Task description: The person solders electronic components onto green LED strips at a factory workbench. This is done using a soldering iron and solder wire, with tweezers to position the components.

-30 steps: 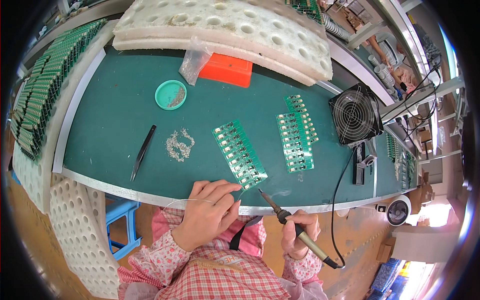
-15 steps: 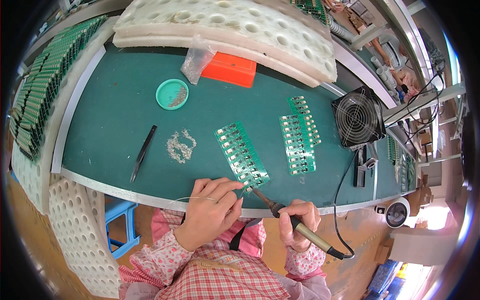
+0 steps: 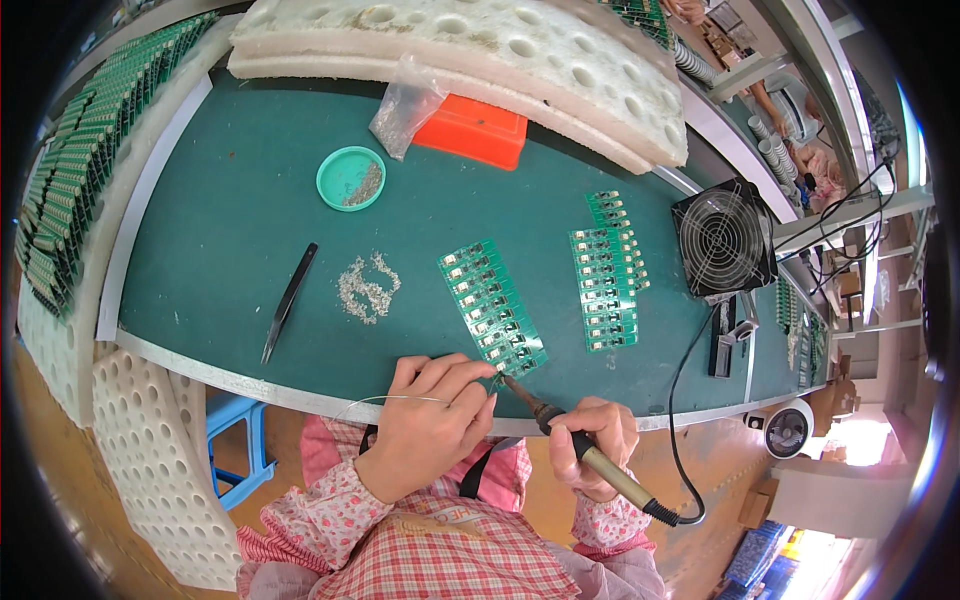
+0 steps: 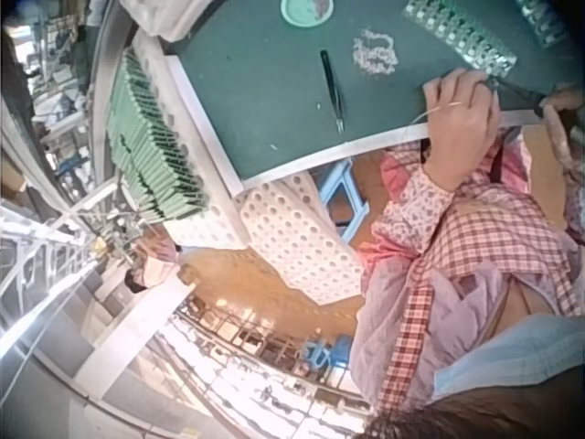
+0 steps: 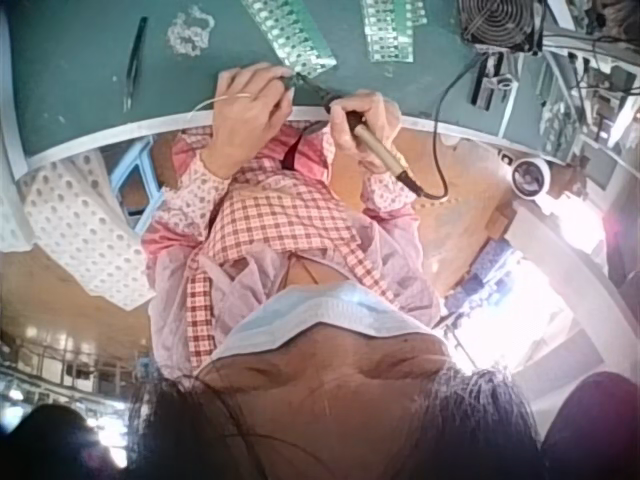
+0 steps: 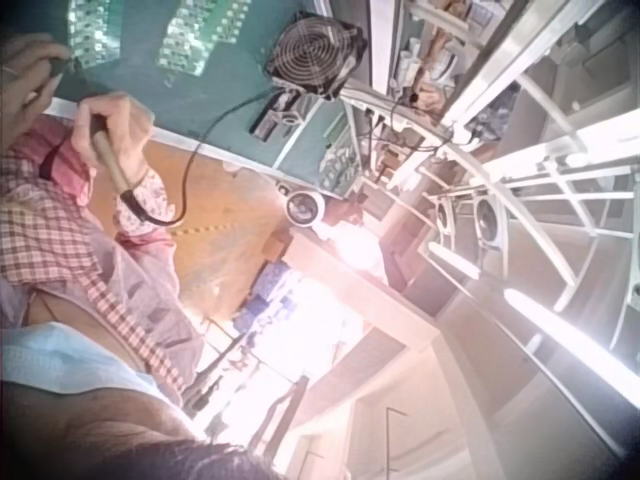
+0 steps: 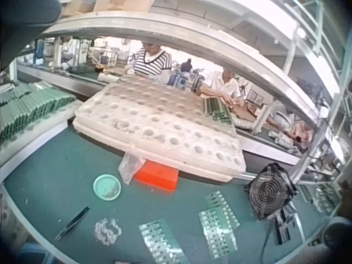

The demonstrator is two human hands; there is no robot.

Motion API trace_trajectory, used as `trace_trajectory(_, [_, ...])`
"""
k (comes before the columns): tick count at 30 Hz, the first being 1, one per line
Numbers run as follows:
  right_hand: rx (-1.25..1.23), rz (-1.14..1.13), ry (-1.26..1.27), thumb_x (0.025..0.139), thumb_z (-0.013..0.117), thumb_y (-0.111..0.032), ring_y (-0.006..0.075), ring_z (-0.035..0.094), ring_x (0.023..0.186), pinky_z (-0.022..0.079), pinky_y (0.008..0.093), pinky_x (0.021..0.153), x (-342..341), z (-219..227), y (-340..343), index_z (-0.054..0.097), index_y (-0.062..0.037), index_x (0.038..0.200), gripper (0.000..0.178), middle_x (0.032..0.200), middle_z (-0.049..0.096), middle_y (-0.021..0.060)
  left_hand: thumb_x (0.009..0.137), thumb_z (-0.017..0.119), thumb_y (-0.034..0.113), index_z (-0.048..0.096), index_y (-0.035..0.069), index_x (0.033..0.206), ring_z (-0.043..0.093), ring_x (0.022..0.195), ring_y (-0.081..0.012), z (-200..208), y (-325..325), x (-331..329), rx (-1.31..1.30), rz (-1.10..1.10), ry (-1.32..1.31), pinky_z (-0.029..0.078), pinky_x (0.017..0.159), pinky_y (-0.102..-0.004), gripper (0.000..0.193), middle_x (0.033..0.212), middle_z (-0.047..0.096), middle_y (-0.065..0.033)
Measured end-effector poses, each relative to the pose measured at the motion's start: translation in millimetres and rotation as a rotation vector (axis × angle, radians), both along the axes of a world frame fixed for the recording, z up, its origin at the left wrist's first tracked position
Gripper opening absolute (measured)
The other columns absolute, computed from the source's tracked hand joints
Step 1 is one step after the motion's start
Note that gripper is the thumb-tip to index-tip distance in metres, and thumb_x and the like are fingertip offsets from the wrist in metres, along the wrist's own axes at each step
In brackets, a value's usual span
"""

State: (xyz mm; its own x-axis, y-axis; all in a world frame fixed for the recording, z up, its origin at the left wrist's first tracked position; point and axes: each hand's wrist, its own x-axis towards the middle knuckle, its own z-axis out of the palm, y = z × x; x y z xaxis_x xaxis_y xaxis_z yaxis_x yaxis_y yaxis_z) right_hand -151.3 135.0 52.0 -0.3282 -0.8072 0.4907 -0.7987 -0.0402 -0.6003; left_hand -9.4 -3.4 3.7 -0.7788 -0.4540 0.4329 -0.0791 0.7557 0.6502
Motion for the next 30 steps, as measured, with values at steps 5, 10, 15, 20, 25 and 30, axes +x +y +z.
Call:
trace_trajectory(5, [-0.002,0.081,0.185,0.075,0.073,-0.002,0.0186,0.052,0.042,0.04,0.0302,0.041,7.8,1.6,-3.3,0.057,-0.0056,0.084,0.019,0.056,0.052,0.0007,0.078,0.074,0.009,0.056,0.007,0.072,0.064,0.1,-0.0227,-2.0,0.4,0.8,-0.005,-0.007,-0.015,0.042,0.085,-0.04,0.019,0.112,0.068,-0.0031])
trace_trajectory(10, [0.033,0.089,0.238,0.073,0.074,-0.001,0.0187,0.05,0.042,0.039,0.0293,0.041,13.8,0.9,-2.5,0.057,-0.0057,0.084,0.021,0.056,0.052,0.0014,0.078,0.074,0.009,0.056,0.007,0.073,0.063,0.101,-0.0229,-3.0,-0.1,1.7,0.004,-0.012,-0.015,0.042,0.085,-0.0405,0.019,0.113,0.068,-0.0036])
trace_trajectory(15, [-0.058,0.007,0.01,0.076,0.072,-0.003,0.0179,0.05,0.042,0.04,0.0294,0.042,10.6,0.3,9.0,0.058,-0.0048,0.085,0.017,0.055,0.053,0.0022,0.078,0.074,0.007,0.056,0.006,0.073,0.064,0.097,-0.0244,0.3,-3.6,4.6,0.028,-0.028,0.017,0.043,0.084,-0.0403,0.018,0.113,0.069,-0.0054])
trace_trajectory(20, [-0.104,-0.162,0.024,0.084,0.073,-0.013,0.0179,0.051,0.044,0.041,0.0306,0.044,7.0,-3.7,16.5,0.058,-0.0046,0.084,0.017,0.056,0.055,0.0035,0.079,0.072,0.005,0.055,0.004,0.073,0.066,0.088,-0.0265,4.5,-6.5,3.1,0.09,-0.016,0.053,0.045,0.079,-0.0397,0.018,0.108,0.07,-0.0078])
trace_trajectory(25, [-0.109,-0.16,0.005,0.081,0.072,-0.008,0.0174,0.05,0.042,0.04,0.0299,0.043,3.3,-7.6,7.6,0.057,-0.0043,0.083,0.015,0.056,0.056,0.0036,0.079,0.072,0.005,0.055,0.004,0.072,0.065,0.09,-0.026,4.5,-10.8,-1.3,0.08,-0.016,0.039,0.045,0.079,-0.0399,0.018,0.107,0.07,-0.0076])
trace_trajectory(30, [-0.106,-0.057,-0.014,0.08,0.072,-0.005,0.0183,0.052,0.042,0.042,0.0308,0.043,-0.4,-9.2,-1.5,0.057,-0.0032,0.084,0.016,0.058,0.058,0.0033,0.079,0.073,0.005,0.055,0.004,0.072,0.065,0.092,-0.0256,2.2,-10.9,-3.9,0.063,0.001,0.018,0.044,0.08,-0.0394,0.019,0.107,0.07,-0.0066])
